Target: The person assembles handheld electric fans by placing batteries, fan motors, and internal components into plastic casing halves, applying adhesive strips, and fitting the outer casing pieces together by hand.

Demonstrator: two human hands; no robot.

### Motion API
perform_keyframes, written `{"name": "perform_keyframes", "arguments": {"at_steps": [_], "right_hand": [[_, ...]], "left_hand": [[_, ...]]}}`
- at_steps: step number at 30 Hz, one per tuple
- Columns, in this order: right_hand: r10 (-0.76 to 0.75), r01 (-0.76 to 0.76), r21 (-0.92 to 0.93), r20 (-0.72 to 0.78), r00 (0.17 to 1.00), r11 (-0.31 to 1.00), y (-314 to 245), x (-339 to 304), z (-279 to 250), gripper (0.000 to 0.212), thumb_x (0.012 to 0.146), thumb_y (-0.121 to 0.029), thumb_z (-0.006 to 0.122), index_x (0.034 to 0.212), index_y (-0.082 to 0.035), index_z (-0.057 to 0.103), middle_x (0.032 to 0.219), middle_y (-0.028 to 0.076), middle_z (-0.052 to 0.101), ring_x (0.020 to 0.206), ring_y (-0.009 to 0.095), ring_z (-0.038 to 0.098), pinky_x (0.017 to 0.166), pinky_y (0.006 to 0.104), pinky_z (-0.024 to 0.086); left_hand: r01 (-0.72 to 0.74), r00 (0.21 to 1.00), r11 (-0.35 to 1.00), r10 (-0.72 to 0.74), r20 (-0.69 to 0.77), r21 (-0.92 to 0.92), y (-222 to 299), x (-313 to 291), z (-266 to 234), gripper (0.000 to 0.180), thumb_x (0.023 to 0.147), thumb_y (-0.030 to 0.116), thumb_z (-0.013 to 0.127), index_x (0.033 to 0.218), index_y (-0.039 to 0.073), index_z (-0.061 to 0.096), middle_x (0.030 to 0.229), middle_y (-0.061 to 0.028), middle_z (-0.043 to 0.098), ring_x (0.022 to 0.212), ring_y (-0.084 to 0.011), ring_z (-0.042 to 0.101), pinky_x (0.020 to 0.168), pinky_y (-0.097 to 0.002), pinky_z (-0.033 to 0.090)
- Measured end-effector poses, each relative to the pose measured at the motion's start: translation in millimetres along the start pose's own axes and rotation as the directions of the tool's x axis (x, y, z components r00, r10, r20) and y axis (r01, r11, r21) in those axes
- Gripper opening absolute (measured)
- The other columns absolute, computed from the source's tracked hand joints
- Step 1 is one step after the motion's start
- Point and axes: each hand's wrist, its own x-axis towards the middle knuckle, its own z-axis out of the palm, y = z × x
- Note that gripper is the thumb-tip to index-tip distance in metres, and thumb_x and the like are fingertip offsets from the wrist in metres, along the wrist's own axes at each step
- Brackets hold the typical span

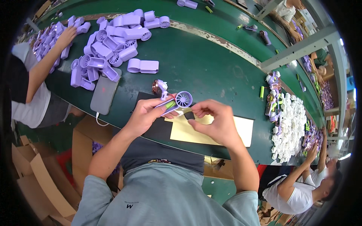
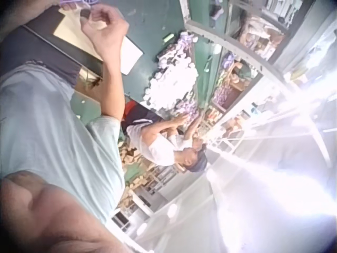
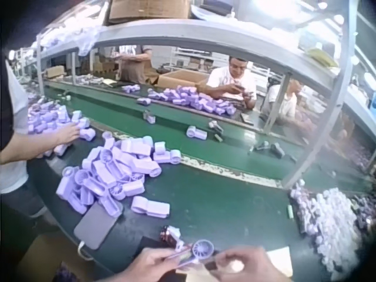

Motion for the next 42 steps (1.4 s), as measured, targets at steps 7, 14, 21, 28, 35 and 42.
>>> {"name": "perform_keyframes", "arguments": {"at_steps": [7,14,21,28,35,42], "right_hand": [[-0.402,0.453,-0.245,0.230,0.886,0.857,-41.2,45.6,15.6,0.019,0.079,0.004,0.082,0.097,0.000,0.077,0.092,0.012,0.075,0.087,0.025,0.074,0.077,0.0347,0.061],[-0.345,0.520,-0.392,0.434,0.832,0.759,-52.3,60.0,15.4,0.018,0.079,0.001,0.081,0.096,-0.002,0.078,0.091,0.013,0.073,0.084,0.031,0.070,0.073,0.0401,0.059],[-0.312,0.510,-0.479,0.434,0.845,0.714,-53.1,56.6,20.9,0.019,0.076,-0.003,0.082,0.095,-0.007,0.079,0.087,0.010,0.074,0.082,0.029,0.070,0.069,0.0410,0.057],[-0.319,0.450,-0.441,0.342,0.884,0.776,-60.1,49.1,16.7,0.017,0.082,-0.005,0.080,0.099,-0.008,0.081,0.086,0.012,0.076,0.078,0.028,0.071,0.068,0.0385,0.057],[-0.031,0.048,0.097,-0.168,0.985,0.994,-18.3,45.6,-17.4,0.028,0.105,-0.016,0.065,0.126,0.003,0.070,0.117,0.014,0.075,0.099,0.016,0.071,0.084,0.0289,0.058],[0.075,-0.320,0.642,0.378,0.923,0.696,-9.5,34.6,24.8,0.059,0.107,-0.045,0.053,0.145,0.000,0.054,0.131,0.015,0.065,0.113,0.023,0.066,0.099,0.0371,0.054]], "left_hand": [[-0.021,1.000,1.000,0.021,0.008,0.018,10.9,-3.4,-0.1,0.040,0.103,-0.001,0.047,0.140,-0.009,0.059,0.122,-0.0130,0.070,0.104,-0.0172,0.070,0.096,-0.0346,0.059],[-0.001,0.998,1.000,0.001,0.064,0.008,12.8,-3.3,-3.3,0.041,0.098,-0.003,0.043,0.133,-0.011,0.062,0.119,-0.0152,0.070,0.106,-0.0192,0.071,0.095,-0.0352,0.059],[-0.010,0.999,0.997,0.006,0.051,0.081,14.4,-3.0,0.8,0.033,0.103,0.000,0.047,0.129,-0.011,0.064,0.115,-0.0131,0.072,0.102,-0.0180,0.072,0.091,-0.0331,0.060],[-0.004,1.000,0.998,0.003,0.011,0.065,5.3,1.1,-4.9,0.028,0.103,0.001,0.054,0.125,-0.010,0.068,0.104,-0.0113,0.074,0.093,-0.0157,0.073,0.083,-0.0297,0.059],[0.090,0.996,0.941,-0.084,0.033,-0.326,22.7,0.6,1.8,0.034,0.102,0.001,0.058,0.135,-0.009,0.063,0.117,-0.0176,0.071,0.094,-0.0234,0.074,0.078,-0.0308,0.059],[0.026,0.996,0.967,-0.005,0.085,-0.255,63.3,-18.3,26.6,0.030,0.100,0.003,0.067,0.128,-0.006,0.070,0.106,-0.0126,0.075,0.085,-0.0168,0.072,0.074,-0.0286,0.058]]}}
